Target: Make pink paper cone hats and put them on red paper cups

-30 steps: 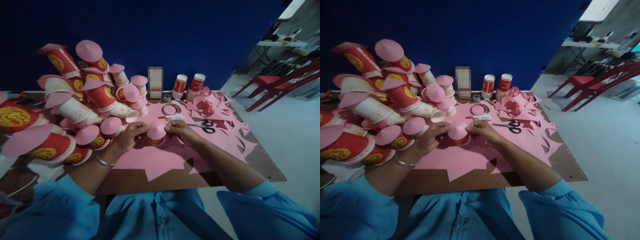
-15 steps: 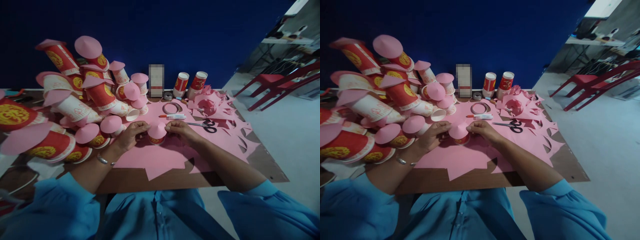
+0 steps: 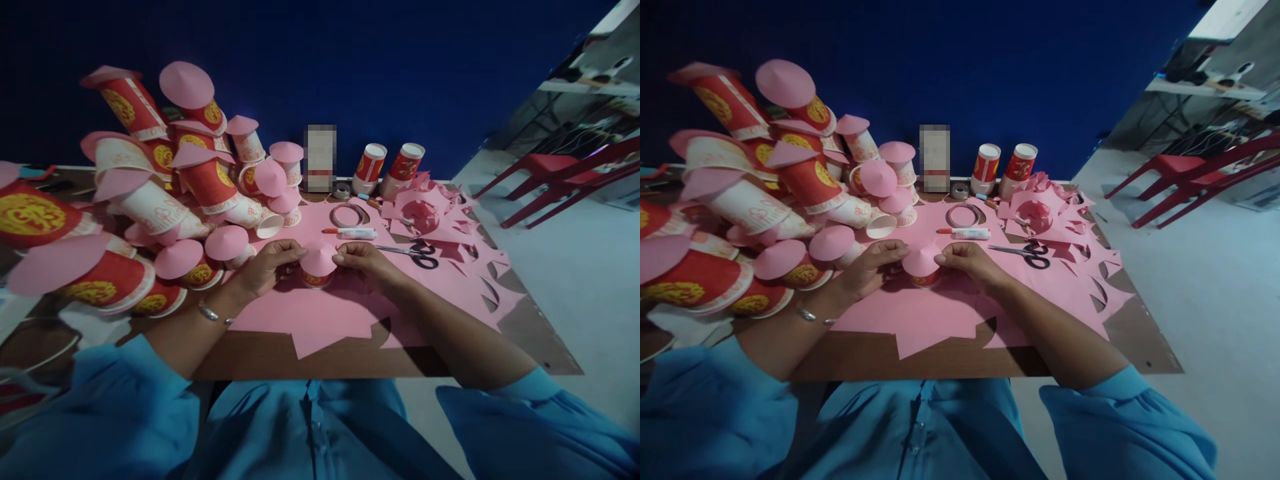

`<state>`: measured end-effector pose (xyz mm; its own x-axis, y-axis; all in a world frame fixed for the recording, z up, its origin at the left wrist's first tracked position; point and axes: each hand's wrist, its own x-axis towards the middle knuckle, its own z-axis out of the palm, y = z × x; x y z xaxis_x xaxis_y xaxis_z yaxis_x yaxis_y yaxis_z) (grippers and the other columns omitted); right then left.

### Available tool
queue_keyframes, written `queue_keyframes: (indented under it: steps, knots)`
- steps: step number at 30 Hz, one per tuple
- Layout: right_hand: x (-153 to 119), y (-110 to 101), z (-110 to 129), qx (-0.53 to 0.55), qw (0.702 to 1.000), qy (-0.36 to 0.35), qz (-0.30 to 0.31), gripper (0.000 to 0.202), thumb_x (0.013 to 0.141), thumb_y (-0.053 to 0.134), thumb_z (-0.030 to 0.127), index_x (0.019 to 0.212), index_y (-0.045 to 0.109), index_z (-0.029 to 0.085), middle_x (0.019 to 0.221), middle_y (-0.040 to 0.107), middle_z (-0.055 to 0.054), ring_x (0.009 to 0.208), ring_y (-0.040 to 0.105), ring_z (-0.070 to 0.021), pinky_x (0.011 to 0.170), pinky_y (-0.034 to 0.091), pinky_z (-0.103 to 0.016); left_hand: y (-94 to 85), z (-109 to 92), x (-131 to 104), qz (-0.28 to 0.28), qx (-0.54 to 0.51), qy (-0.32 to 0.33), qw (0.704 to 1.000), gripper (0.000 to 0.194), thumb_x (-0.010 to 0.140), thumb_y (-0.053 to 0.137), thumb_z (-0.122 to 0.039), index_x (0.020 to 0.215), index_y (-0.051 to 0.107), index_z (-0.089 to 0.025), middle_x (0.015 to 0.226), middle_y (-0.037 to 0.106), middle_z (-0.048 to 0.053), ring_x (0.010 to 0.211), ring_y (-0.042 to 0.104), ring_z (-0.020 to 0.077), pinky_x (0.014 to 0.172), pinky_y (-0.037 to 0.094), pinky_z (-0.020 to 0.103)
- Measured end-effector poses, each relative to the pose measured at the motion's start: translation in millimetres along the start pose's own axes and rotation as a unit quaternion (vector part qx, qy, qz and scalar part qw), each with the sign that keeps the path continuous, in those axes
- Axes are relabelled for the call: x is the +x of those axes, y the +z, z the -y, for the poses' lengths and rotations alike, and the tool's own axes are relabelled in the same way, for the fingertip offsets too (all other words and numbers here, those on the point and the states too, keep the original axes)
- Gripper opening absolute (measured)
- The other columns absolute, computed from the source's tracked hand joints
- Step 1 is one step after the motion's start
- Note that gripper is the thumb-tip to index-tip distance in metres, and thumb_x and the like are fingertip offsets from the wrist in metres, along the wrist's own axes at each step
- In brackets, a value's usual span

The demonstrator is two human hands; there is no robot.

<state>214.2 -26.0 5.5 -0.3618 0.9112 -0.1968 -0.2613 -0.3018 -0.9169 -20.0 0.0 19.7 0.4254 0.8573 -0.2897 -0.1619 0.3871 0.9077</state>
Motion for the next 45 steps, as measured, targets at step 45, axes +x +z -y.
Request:
queue_keyframes:
  steps: [45]
  knots:
    - [0.7, -2.1, 1.4, 0.002, 1.0, 0.012, 0.012, 0.041, 0.064, 0.097, 0.045, 0.068, 0.068, 0.017, 0.061, 0.064, 0.001, 0.057, 0.055, -0.0108, 0.056, 0.043, -0.024, -6.3, -0.9, 1.8, 0.037, -0.005, 0.003, 0.999, 0.039, 0.067, 0.092, -0.037, 0.065, 0.059, -0.017, 0.062, 0.052, -0.003, 0.058, 0.047, 0.0097, 0.054, 0.037, 0.022]
